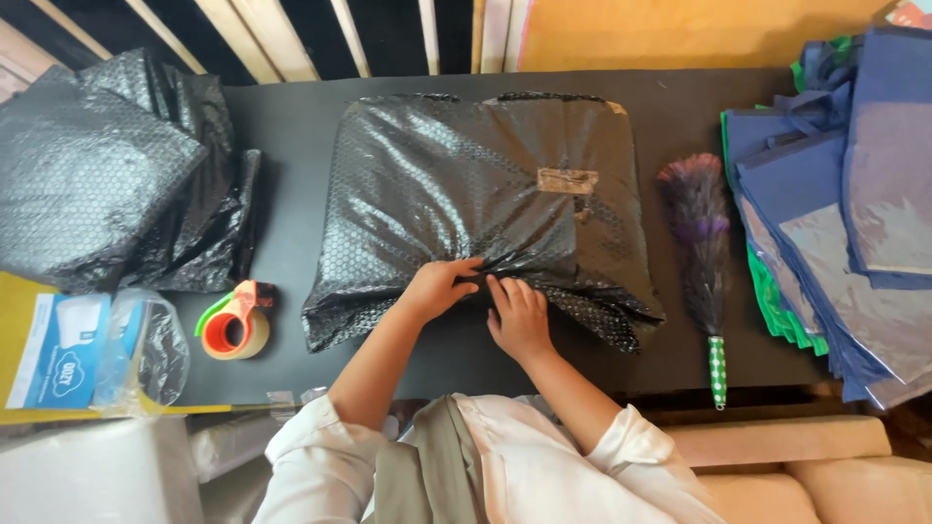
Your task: Wrapping a large object in black bubble wrap and securing the edges with adhesive tape.
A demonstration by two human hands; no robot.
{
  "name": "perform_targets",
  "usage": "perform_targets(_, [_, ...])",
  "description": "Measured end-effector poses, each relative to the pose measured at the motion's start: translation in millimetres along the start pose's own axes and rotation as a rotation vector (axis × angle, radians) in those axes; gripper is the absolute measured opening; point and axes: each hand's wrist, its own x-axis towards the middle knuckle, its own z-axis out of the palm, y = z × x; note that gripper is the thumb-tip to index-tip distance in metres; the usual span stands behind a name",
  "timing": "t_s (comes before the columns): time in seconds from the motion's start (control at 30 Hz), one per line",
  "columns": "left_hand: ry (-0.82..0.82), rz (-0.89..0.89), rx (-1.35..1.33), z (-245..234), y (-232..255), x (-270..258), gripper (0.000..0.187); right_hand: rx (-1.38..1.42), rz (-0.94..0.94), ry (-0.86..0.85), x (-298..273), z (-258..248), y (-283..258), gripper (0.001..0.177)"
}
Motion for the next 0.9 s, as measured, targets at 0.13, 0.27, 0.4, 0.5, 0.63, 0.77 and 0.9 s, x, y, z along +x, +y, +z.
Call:
perform_targets(0.13, [0.130,0.143,-0.007,-43.3,-2.1,-69.8,0.049,0.020,0.014,-0.070,10.3,-20.6,-8.5,0.077])
perform_targets(0.27, [0.743,0.125,0.037,-56.8,-78.1,-168.1,0.020,-0.010,0.019,-0.153,9.4,-24.3,-15.1,0.089])
perform_targets(0.4, [1.112,-0.472,-0.134,-44.8,-158.7,-294.5,0.012,-0.053,0.035,-0.154,10.5,-27.9,-19.7,0.088])
perform_targets(0.5, [1.306,-0.945,-0.379,-10.5,-219.4,-355.9,0.024,-0.066,0.035,-0.188,10.0,-29.8,-20.2,0.088])
perform_targets(0.63, [1.265,-1.233,-0.441,40.9,-282.1,-394.7,0.045,-0.068,0.022,-0.219,7.7,-28.0,-19.9,0.087])
perform_targets(0.77, [0.954,-1.315,-0.782,48.9,-270.1,-373.7,0.066,-0.046,0.063,-0.304,4.5,-24.1,-17.1,0.091])
perform_targets(0.9, [0.889,-1.195,-1.047,37.7,-219.9,-350.9,0.064,-0.021,0.081,-0.344,2.8,-24.6,-15.1,0.091])
